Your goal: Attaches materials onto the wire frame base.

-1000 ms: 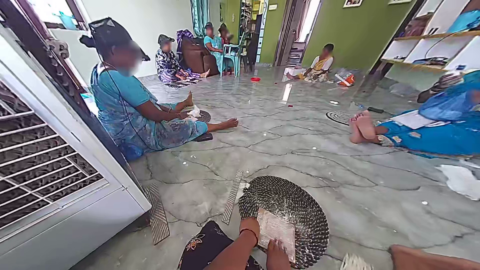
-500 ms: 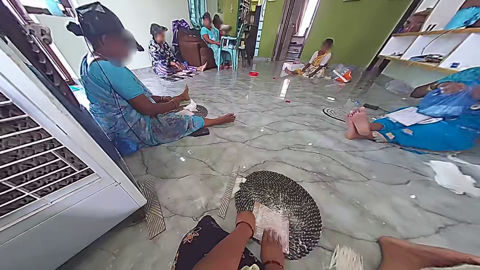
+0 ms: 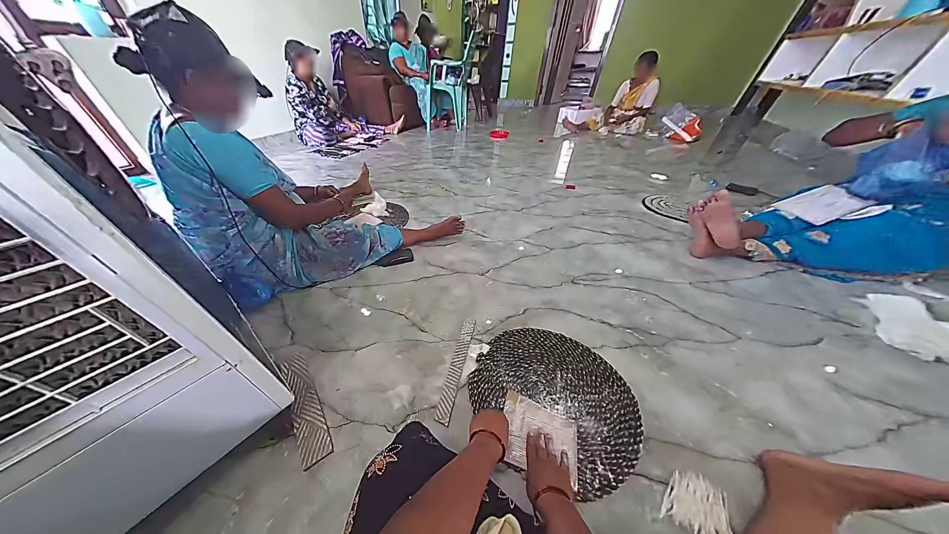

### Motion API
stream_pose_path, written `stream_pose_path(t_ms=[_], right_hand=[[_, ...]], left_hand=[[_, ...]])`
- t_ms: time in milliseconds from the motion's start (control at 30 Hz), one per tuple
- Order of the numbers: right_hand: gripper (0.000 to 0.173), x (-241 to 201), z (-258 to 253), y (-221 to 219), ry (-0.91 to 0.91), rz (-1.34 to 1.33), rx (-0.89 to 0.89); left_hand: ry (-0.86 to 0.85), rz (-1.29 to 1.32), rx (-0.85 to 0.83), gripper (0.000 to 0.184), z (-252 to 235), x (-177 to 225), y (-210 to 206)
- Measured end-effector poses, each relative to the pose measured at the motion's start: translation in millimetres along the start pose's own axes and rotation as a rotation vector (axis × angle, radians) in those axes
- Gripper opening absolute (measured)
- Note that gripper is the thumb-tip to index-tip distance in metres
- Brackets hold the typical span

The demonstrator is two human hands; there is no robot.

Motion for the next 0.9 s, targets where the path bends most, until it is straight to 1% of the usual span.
stream_pose_path(t_ms=[100, 167, 233, 267, 333, 367, 400, 433, 533, 633, 700, 733, 767, 833, 867, 900], right_hand=[[0.058, -8.6, 15.9, -11.2, -0.013, -0.034, 0.095], [0.053, -12.6, 25.5, -19.8, -0.012, -0.047, 0.167], [0.057, -16.2, 30.4, -18.8, -0.032, -0.058, 0.137], [0.062, -16.9, 29.7, -13.4, -0.041, -0.072, 0.106], [0.081, -12.5, 23.1, -1.7, -0.029, -0.089, 0.05], [0.086, -9.6, 18.7, 2.6, -0.021, -0.075, 0.007], [0.087, -6.6, 14.3, 4.3, -0.015, -0.059, -0.03], [0.084, -3.4, 9.4, 2.9, -0.007, -0.054, -0.04], [0.073, -1.0, 5.8, -5.3, 0.002, -0.084, 0.015], [0.054, -9.1, 17.5, -9.1, -0.02, -0.081, 0.078], [0.05, -13.3, 21.9, -7.1, -0.037, -0.071, 0.105], [0.052, -13.1, 22.7, -3.6, -0.047, -0.077, 0.107], [0.057, -11.3, 22.2, 0.2, -0.048, -0.093, 0.11], [0.076, -4.2, 15.3, 3.7, -0.035, -0.1, 0.085], [0.082, -0.9, 10.6, 3.6, -0.029, -0.085, 0.042], [0.081, 1.6, 6.1, 2.6, -0.019, -0.075, 0.016]], left_hand=[[0.001, -0.012, 0.009, 0.035, 3.4, 0.3, -1.7], [0.01, -0.013, 0.012, 0.036, 4.7, -0.8, -3.3], [0.015, -0.018, 0.011, 0.036, 6.4, -2.9, -3.9], [0.012, -0.022, 0.014, 0.036, 5.8, -3.7, -3.0], [-0.007, -0.014, 0.023, 0.035, 2.4, -3.4, -2.8], [-0.014, -0.009, 0.024, 0.035, 1.4, -2.7, -3.1], [-0.015, -0.005, 0.026, 0.034, 0.7, -2.1, -3.2], [-0.011, -0.007, 0.026, 0.034, 0.0, -1.3, -2.5], [-0.003, -0.025, 0.017, 0.035, -1.1, 0.3, 1.3], [0.013, -0.008, 0.009, 0.036, 1.8, 2.0, -1.2], [0.007, -0.019, 0.012, 0.036, 1.5, 0.8, -2.0], [0.003, -0.02, 0.014, 0.037, 1.1, 0.0, -1.9], [0.002, -0.018, 0.014, 0.037, 1.2, -0.8, -1.8], [0.003, -0.013, 0.013, 0.037, 1.2, -1.9, -4.0], [0.005, -0.013, 0.012, 0.037, 1.3, -2.1, -5.1], [0.008, -0.016, 0.015, 0.037, 1.4, -2.0, -4.5]])
Point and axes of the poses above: each hand's wrist, its own z-axis away from the middle knuckle, its own y-axis out of the back of the hand, x = y × z, the point moved 3 cm from there along -z, towards the middle knuckle, and after that the axes turned 3 degrees about y, right-handed, at the moved point
